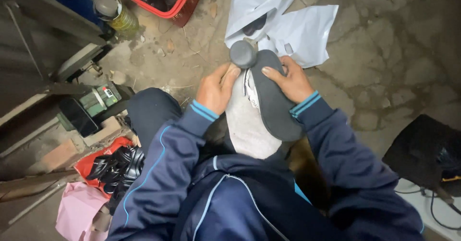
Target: Repairing a sandal by hammering the sole and sanding the edges to ensure a proper fit and finish.
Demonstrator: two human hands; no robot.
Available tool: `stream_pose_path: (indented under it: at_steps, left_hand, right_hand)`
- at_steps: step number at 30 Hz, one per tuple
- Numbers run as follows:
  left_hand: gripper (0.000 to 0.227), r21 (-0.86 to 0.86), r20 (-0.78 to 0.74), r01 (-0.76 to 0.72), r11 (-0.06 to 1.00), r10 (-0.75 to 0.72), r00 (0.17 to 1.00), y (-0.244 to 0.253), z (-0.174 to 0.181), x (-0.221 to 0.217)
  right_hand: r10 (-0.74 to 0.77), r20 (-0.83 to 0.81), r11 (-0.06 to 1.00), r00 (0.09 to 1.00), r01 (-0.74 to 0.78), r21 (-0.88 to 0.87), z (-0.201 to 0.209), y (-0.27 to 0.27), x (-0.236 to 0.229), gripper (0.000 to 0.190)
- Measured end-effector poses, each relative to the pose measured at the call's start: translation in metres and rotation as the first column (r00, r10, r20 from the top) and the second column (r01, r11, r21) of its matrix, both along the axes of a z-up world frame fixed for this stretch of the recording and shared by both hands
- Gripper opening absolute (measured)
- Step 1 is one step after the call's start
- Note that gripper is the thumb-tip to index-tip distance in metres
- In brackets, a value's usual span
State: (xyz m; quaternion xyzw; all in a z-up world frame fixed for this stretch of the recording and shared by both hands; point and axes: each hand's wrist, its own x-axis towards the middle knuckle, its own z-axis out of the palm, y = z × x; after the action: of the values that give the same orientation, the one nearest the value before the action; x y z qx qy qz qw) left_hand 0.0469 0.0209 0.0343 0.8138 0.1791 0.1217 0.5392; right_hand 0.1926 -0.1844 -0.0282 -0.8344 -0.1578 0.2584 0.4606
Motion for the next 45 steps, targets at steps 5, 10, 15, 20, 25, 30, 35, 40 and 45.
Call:
stream_pose_path:
  at_steps: [5,10,15,20,25,30,35,40,45]
  left_hand:
    - [0.020,-0.032,0.202,-0.067,0.997,0.072,0.977,-0.009,-0.044,-0.006]
    - [0.023,0.014,0.152,-0.067,0.998,0.064,0.986,-0.024,-0.049,-0.021]
    - [0.013,0.003,0.191,-0.014,1.000,0.013,0.982,-0.029,-0.030,-0.026]
    - [0.015,-0.057,0.168,0.030,0.998,-0.020,0.986,-0.015,0.003,-0.031]
    - [0.021,0.015,0.327,0.040,0.999,-0.043,0.944,0.002,0.042,-0.012]
    - [0.031,0.075,0.033,0.037,0.997,-0.039,0.999,0.002,-0.032,-0.003]
    - [0.022,0.042,0.068,0.005,0.999,-0.008,0.998,-0.008,-0.027,-0.020]
    - [0.026,0.019,-0.003,0.031,0.999,-0.031,1.000,-0.010,-0.016,-0.028]
    - [0.025,0.104,0.083,0.033,0.994,-0.042,0.996,-0.011,-0.042,-0.029]
  right_hand:
    - [-0.045,-0.047,0.994,0.998,0.050,0.099,0.007,-0.002,-0.006,0.050]
    - [-0.103,-0.067,0.994,0.992,0.105,0.024,0.009,-0.011,-0.013,0.046]
    - [-0.105,-0.082,0.986,0.991,0.114,0.120,0.002,-0.013,-0.007,0.038]
    - [-0.142,-0.065,0.963,0.988,0.153,0.223,0.075,0.010,-0.023,0.091]
    - [-0.319,-0.037,0.890,0.947,0.313,0.332,0.058,0.033,0.003,0.037]
    - [-0.352,0.115,0.931,0.929,0.334,0.147,0.005,0.032,0.016,0.039]
    - [-0.326,0.127,0.933,0.937,0.297,0.203,0.003,0.029,0.014,0.039]
    - [-0.379,0.175,0.920,0.909,0.349,0.177,0.008,0.025,0.006,0.041]
    - [-0.360,0.273,0.921,0.892,0.294,0.254,0.001,0.026,0.008,0.036]
